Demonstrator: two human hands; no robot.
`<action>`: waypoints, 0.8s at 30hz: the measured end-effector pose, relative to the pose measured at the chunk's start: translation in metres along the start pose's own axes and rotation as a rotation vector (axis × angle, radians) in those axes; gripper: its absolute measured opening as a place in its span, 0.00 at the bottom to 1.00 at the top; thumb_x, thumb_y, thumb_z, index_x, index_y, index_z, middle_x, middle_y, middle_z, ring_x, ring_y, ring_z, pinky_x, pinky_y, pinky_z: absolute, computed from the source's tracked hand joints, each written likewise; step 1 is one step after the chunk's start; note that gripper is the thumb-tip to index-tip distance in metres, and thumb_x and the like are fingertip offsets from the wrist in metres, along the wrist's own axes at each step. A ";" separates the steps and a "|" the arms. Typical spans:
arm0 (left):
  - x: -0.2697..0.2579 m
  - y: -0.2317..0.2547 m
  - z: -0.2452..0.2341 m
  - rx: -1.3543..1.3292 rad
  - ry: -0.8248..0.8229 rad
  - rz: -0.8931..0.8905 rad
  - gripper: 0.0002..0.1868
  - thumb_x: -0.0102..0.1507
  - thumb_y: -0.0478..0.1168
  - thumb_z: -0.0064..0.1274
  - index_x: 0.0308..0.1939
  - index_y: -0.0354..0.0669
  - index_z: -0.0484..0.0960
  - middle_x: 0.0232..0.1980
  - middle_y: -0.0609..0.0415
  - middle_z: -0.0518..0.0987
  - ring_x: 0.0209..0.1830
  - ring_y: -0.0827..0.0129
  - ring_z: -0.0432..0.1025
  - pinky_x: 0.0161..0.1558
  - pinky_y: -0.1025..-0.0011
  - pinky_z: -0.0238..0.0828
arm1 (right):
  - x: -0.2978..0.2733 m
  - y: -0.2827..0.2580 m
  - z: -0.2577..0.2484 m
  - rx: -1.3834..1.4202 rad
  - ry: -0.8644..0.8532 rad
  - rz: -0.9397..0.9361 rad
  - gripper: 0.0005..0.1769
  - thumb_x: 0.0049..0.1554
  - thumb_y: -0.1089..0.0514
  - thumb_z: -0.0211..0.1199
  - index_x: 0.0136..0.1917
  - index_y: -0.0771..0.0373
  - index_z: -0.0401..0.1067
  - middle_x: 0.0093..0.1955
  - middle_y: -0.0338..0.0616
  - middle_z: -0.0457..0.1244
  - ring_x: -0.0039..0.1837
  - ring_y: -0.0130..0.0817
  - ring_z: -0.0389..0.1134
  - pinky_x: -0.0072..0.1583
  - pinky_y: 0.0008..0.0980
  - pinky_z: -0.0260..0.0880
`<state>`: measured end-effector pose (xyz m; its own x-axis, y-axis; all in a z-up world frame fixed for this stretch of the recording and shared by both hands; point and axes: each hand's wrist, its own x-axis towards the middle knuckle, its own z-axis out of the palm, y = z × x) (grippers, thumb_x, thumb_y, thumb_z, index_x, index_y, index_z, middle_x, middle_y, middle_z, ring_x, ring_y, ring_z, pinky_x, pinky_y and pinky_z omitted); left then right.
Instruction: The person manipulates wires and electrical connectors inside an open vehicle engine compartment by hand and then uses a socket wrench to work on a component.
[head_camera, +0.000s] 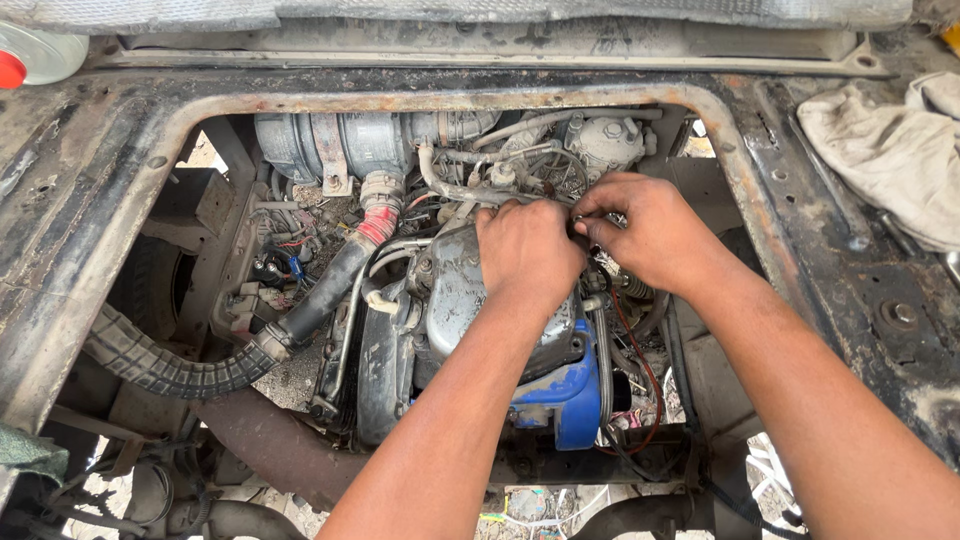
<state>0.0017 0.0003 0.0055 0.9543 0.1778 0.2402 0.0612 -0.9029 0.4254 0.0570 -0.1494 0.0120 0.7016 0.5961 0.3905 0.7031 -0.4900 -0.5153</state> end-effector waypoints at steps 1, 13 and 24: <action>0.000 0.000 0.000 0.003 0.006 0.001 0.13 0.58 0.48 0.59 0.32 0.43 0.88 0.37 0.45 0.84 0.49 0.56 0.76 0.59 0.55 0.60 | 0.000 0.001 0.000 0.041 -0.016 0.023 0.09 0.52 0.62 0.68 0.47 0.66 0.79 0.44 0.47 0.70 0.47 0.35 0.73 0.51 0.33 0.72; 0.000 0.000 0.002 -0.012 0.006 -0.006 0.08 0.56 0.45 0.60 0.32 0.47 0.89 0.38 0.47 0.85 0.49 0.58 0.76 0.58 0.56 0.60 | -0.001 0.003 0.001 -0.016 -0.040 0.031 0.09 0.50 0.61 0.68 0.44 0.68 0.76 0.41 0.49 0.68 0.42 0.38 0.71 0.47 0.36 0.72; 0.001 -0.002 0.003 -0.022 0.027 0.040 0.07 0.54 0.42 0.59 0.32 0.47 0.89 0.39 0.45 0.85 0.49 0.57 0.77 0.56 0.56 0.61 | -0.001 0.003 -0.001 -0.101 -0.020 -0.055 0.13 0.46 0.61 0.68 0.45 0.69 0.77 0.42 0.53 0.68 0.44 0.45 0.72 0.48 0.39 0.73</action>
<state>0.0036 0.0011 0.0028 0.9475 0.1525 0.2810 0.0165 -0.9010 0.4336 0.0582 -0.1526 0.0111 0.6599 0.6356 0.4006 0.7493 -0.5170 -0.4139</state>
